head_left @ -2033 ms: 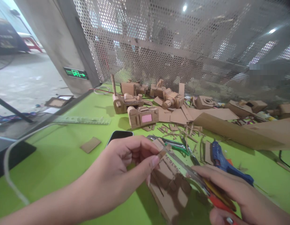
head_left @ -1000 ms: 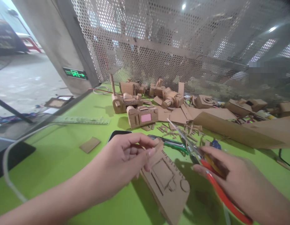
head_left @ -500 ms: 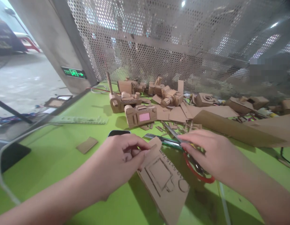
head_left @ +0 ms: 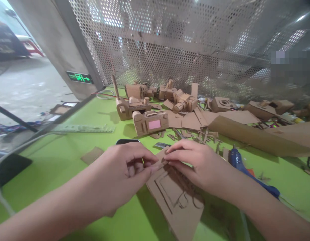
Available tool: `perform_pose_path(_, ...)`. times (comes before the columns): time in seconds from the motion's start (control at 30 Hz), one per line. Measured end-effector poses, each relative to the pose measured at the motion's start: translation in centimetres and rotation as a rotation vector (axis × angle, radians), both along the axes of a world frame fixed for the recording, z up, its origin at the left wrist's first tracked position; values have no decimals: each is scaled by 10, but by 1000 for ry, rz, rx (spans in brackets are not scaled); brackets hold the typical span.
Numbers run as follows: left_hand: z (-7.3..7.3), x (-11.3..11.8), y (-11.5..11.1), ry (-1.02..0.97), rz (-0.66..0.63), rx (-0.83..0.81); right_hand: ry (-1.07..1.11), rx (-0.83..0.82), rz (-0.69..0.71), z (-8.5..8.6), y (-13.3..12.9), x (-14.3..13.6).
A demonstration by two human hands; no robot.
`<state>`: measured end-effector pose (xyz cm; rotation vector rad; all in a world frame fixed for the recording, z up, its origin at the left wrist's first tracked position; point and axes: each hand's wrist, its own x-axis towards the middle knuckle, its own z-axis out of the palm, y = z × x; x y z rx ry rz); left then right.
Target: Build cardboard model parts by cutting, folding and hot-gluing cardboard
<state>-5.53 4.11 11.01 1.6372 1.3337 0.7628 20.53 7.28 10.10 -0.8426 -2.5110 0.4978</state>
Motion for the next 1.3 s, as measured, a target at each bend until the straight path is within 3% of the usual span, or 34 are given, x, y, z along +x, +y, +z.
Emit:
perform_pose_path(0.13,-3,-3,3,171,-78,18,23,-19,5,-2,1,-2)
perform_pose_path(0.4,-3,1,7,253,-114,39,51,-60,14,-2,-1,2)
perform_pose_path(0.9,-5,1,9,265,-86,-39,97,-111,7,-5,-2,4)
perform_pose_path(1.3,-8,0,7,256,-45,-113,129,-141,-82,-7,-3,-1)
